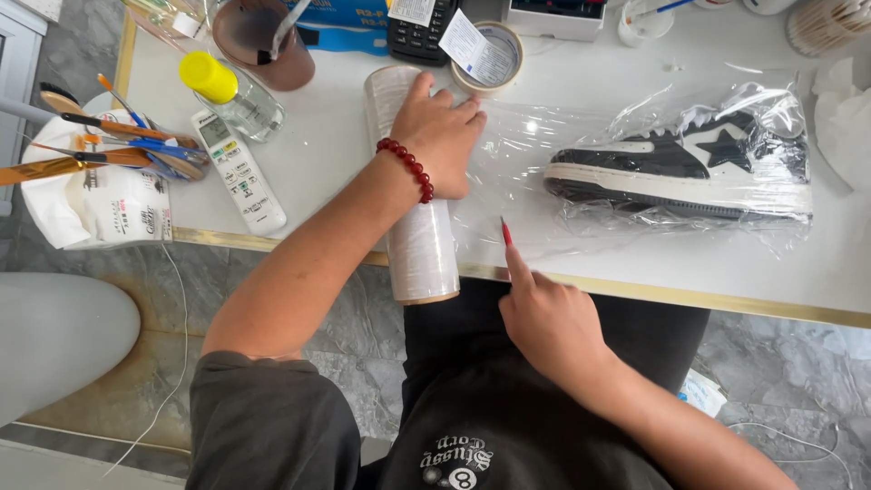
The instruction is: Wrapping a sneaker in protective plastic wrap.
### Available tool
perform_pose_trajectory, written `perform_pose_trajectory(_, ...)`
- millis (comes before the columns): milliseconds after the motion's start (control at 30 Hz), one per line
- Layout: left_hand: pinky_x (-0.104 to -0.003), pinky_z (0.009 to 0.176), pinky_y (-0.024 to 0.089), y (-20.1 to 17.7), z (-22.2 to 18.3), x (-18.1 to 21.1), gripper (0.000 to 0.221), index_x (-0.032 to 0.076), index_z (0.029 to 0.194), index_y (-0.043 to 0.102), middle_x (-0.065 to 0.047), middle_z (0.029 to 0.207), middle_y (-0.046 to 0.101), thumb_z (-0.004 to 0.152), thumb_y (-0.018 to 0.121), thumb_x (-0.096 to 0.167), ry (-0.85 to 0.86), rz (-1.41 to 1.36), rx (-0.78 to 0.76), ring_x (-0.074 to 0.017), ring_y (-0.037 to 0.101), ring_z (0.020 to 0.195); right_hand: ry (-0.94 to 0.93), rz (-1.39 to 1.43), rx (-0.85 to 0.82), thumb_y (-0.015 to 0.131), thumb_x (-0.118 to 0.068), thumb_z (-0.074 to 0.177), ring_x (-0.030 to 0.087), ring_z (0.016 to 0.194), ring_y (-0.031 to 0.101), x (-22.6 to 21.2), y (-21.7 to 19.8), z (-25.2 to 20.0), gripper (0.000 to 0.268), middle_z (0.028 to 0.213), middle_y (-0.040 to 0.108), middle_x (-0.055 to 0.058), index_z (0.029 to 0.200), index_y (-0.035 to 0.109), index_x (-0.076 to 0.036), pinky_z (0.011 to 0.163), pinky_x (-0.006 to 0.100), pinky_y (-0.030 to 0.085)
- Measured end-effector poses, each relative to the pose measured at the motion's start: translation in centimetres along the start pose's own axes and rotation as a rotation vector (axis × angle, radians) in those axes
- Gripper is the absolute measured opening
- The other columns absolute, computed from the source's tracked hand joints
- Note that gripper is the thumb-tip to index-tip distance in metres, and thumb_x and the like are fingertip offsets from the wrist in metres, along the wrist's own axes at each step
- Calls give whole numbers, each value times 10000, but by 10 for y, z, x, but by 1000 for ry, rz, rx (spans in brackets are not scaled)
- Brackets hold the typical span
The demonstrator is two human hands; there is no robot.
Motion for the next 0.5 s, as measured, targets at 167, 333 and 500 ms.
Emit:
perform_pose_trajectory(167, -481, 1175, 138, 3, 1, 0, 834, 69, 1438, 540, -86, 1527, 491, 670, 760, 306, -13, -18, -15, -252, 537, 1259, -13, 49, -80, 658, -90, 812, 318, 507, 661, 13, 4, -49, 609, 694, 688, 140, 1383, 491, 39, 455, 433, 531)
perform_pose_trajectory(333, -532, 1176, 186, -16, -29, -11, 841, 73, 1408, 574, -174, 1474, 540, 667, 838, 370, -82, -169, 318, -307, 422, 1405, -31, 179, -34, 667, -75, 826, 269, 528, 685, 28, -20, -82, 589, 759, 721, 141, 1396, 550, 21, 489, 381, 554)
perform_pose_trajectory(500, -570, 1085, 387, -13, -98, -50, 1010, 102, 1524, 438, -360, 1468, 509, 706, 908, 463, -602, -336, 569, -453, 441, 1366, 71, 253, 396, 671, -49, 885, 178, 612, 699, 101, -59, -104, 422, 1022, 736, 159, 1301, 670, 23, 569, 300, 545)
Point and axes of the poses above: each hand's wrist, its own z-axis towards the middle knuckle, its own y-axis out of the palm, x = y × z, the point moved 6 cm from there along z, towards the middle knuckle
